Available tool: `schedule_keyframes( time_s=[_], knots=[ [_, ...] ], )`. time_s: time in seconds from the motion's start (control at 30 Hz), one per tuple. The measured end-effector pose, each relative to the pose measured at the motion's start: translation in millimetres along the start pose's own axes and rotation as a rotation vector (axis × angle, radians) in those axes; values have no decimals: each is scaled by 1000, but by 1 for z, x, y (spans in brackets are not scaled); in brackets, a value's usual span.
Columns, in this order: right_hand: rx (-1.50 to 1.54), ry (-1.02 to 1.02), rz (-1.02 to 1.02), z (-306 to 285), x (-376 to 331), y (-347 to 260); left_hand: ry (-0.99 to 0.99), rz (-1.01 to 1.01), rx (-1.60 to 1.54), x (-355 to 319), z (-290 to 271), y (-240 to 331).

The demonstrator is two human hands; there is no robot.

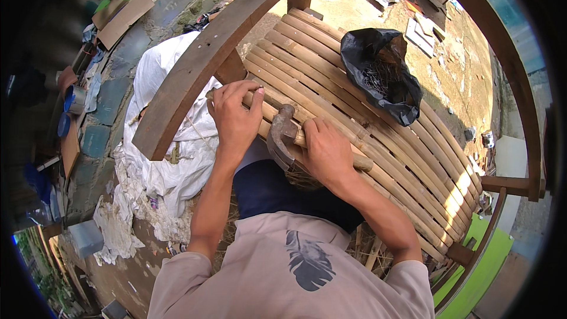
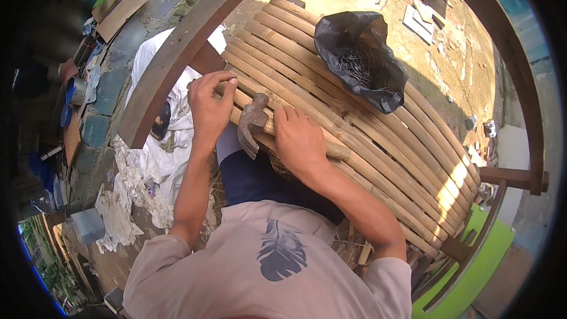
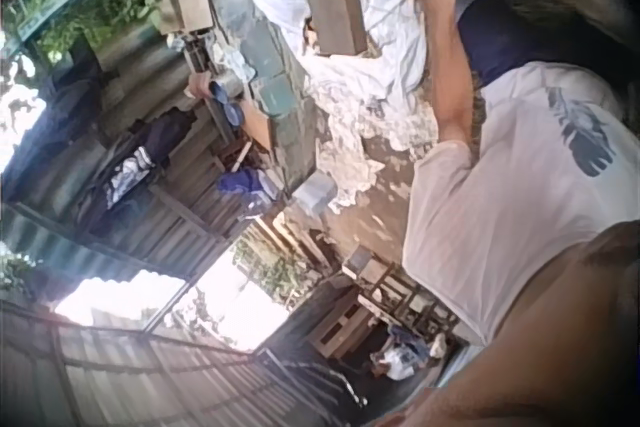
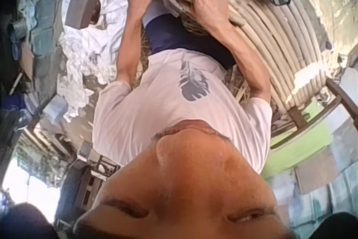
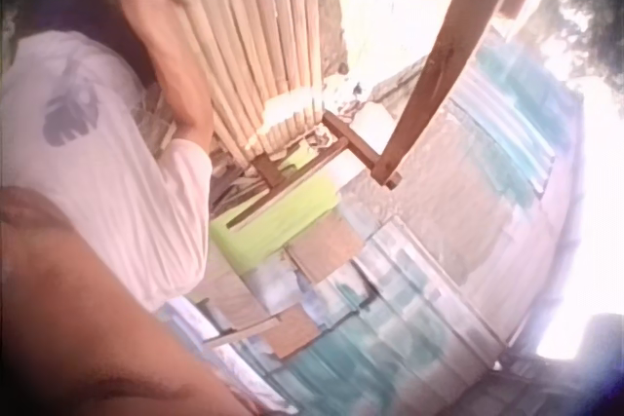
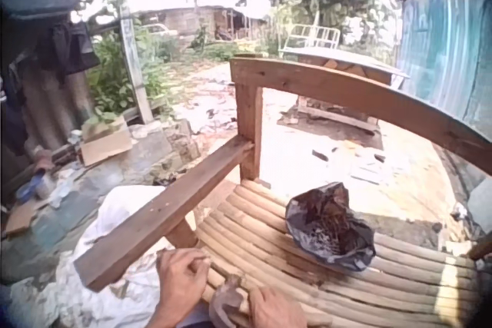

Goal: The person uses a hammer to drive nails into wooden slats on a curved bench frame. They repeatedly pick up nails from a black plastic bag and secure the slats to the frame.

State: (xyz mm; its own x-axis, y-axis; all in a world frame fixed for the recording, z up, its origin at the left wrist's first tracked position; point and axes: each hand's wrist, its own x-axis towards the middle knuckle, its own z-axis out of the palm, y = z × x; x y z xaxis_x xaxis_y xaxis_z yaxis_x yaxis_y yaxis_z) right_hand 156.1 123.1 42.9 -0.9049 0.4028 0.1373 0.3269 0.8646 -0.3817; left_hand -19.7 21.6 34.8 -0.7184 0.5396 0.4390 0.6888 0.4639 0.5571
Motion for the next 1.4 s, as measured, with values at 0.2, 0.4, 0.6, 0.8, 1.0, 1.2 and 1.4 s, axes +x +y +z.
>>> schedule_keyframes(
  time_s=[0.2,0.4,0.6,0.8,1.0,1.2,1.4],
  knots=[
    [-145,73,-60,12,-8,5,-399,140,-178,36,-13,75],
    [-145,135,-71,13,-9,6,-916,560,-259,106,65,135],
    [-129,140,-75,15,-9,9,-685,687,97,134,132,180],
    [-83,143,-69,14,-10,7,-811,747,-67,114,133,158],
    [-74,148,-71,12,-11,7,-838,855,-197,97,145,140],
    [-79,198,-86,13,-10,10,-829,923,-93,93,153,148],
    [-47,139,-53,10,-10,8,-812,945,-58,95,154,149]
  ],
)
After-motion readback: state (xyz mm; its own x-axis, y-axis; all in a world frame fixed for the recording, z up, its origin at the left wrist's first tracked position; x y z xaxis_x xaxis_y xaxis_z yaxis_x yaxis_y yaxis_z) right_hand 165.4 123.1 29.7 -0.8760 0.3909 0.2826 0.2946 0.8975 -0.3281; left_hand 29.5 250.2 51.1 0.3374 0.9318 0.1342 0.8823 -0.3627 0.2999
